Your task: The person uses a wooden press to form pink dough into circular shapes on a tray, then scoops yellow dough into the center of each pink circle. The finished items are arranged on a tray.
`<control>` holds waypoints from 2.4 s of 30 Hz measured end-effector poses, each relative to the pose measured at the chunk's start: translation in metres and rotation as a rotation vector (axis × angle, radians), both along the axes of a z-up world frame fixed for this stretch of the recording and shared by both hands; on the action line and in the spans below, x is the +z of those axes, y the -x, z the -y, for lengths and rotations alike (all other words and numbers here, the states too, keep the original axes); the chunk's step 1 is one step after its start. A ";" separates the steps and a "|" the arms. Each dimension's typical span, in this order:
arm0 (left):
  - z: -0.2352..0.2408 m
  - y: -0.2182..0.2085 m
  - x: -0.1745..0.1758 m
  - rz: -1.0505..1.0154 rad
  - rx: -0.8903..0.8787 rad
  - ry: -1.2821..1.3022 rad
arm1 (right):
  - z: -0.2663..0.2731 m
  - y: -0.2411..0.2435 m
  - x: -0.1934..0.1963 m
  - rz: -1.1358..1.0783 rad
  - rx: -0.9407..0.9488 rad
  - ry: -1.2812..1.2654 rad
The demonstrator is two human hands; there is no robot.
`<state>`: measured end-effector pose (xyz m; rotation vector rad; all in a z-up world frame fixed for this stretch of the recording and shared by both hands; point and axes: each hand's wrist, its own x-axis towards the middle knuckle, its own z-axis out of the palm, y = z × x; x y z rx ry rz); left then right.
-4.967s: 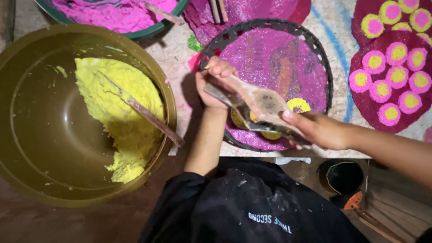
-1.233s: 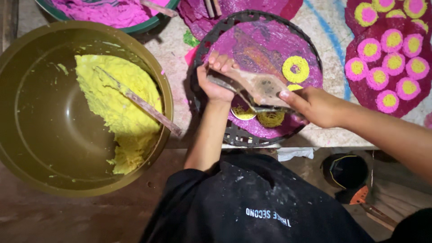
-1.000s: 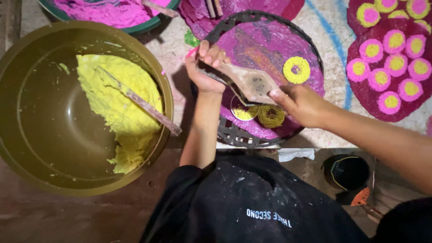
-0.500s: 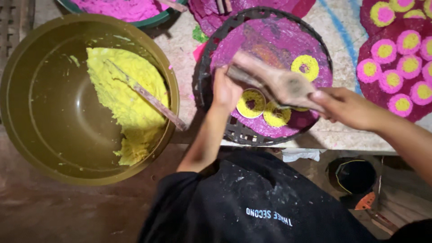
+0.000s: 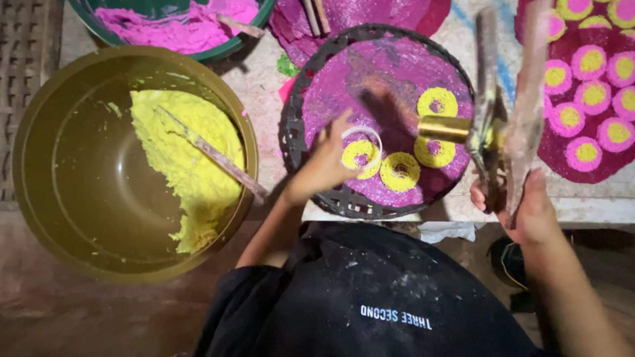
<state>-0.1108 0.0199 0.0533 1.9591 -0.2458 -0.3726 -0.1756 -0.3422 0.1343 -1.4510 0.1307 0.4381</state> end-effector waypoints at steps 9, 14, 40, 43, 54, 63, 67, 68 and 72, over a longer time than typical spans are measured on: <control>-0.049 -0.024 -0.050 0.098 0.622 -0.145 | -0.014 0.016 -0.015 -0.009 -0.139 -0.139; -0.032 0.029 -0.039 0.421 0.521 -0.220 | -0.019 0.015 -0.010 0.002 -0.114 -0.104; 0.003 -0.016 0.007 -0.385 0.262 1.868 | -0.070 -0.069 -0.021 -0.497 0.647 0.425; 0.006 -0.033 -0.001 -0.268 0.335 1.993 | -0.092 -0.096 0.006 -0.449 0.728 0.636; -0.024 -0.022 -0.019 -0.216 0.555 1.940 | -0.153 -0.087 0.028 -0.083 0.779 0.945; 0.010 -0.047 -0.031 -0.279 0.657 1.958 | -0.141 -0.099 0.044 0.146 0.765 1.215; -0.006 -0.058 -0.021 -0.181 0.586 1.930 | -0.155 -0.096 0.037 0.246 0.660 1.150; -0.012 -0.057 -0.019 -0.142 0.566 1.914 | -0.158 -0.094 0.034 0.280 0.638 1.104; -0.028 -0.043 -0.015 -0.171 0.685 1.817 | -0.165 -0.082 0.021 0.180 0.662 1.043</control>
